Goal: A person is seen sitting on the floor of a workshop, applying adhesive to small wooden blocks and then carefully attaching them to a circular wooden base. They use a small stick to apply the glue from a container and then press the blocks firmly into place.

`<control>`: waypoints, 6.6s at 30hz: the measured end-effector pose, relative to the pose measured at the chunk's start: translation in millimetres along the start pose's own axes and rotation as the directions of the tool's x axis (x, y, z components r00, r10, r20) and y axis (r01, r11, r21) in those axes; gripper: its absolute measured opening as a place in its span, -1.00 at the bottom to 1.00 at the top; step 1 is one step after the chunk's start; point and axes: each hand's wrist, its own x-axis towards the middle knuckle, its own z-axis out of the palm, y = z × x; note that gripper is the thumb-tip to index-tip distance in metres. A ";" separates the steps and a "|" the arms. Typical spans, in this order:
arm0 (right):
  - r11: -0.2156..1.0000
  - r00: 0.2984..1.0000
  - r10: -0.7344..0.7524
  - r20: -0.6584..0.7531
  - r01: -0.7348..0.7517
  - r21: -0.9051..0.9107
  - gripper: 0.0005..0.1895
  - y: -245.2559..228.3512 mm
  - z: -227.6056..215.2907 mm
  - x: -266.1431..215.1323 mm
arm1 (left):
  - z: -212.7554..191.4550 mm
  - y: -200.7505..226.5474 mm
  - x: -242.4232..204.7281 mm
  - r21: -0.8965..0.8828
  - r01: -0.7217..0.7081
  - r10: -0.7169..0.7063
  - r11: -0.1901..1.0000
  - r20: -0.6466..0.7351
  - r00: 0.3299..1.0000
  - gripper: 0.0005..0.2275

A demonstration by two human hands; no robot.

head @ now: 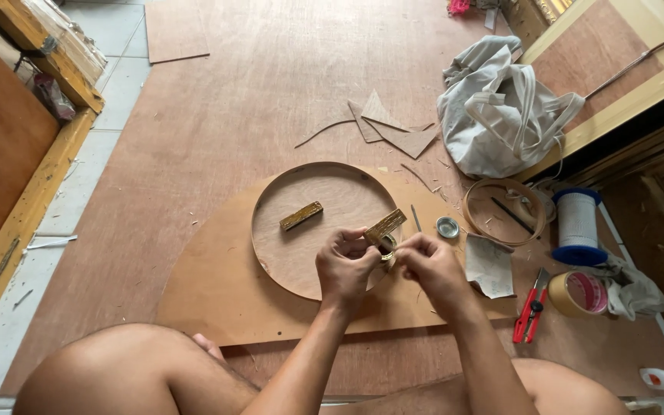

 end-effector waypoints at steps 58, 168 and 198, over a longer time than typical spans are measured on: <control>0.988 0.965 -0.116 -0.234 0.087 -0.131 -0.83 -1.9 -10.8 6.5 | 3.9 3.5 -8.3 0.034 -0.018 0.017 0.999 0.019 1.000 -0.70; 0.916 0.780 -0.139 -0.610 -0.133 -0.379 -0.87 30.6 -76.9 62.4 | 1.0 -50.1 -1.0 0.584 -0.261 0.206 0.769 0.160 0.965 -0.41; 0.785 0.961 -0.274 0.030 0.242 -0.570 -0.35 -54.2 -17.4 -15.6 | 5.0 -38.5 -0.2 0.542 -0.382 0.367 0.748 0.142 0.919 -0.48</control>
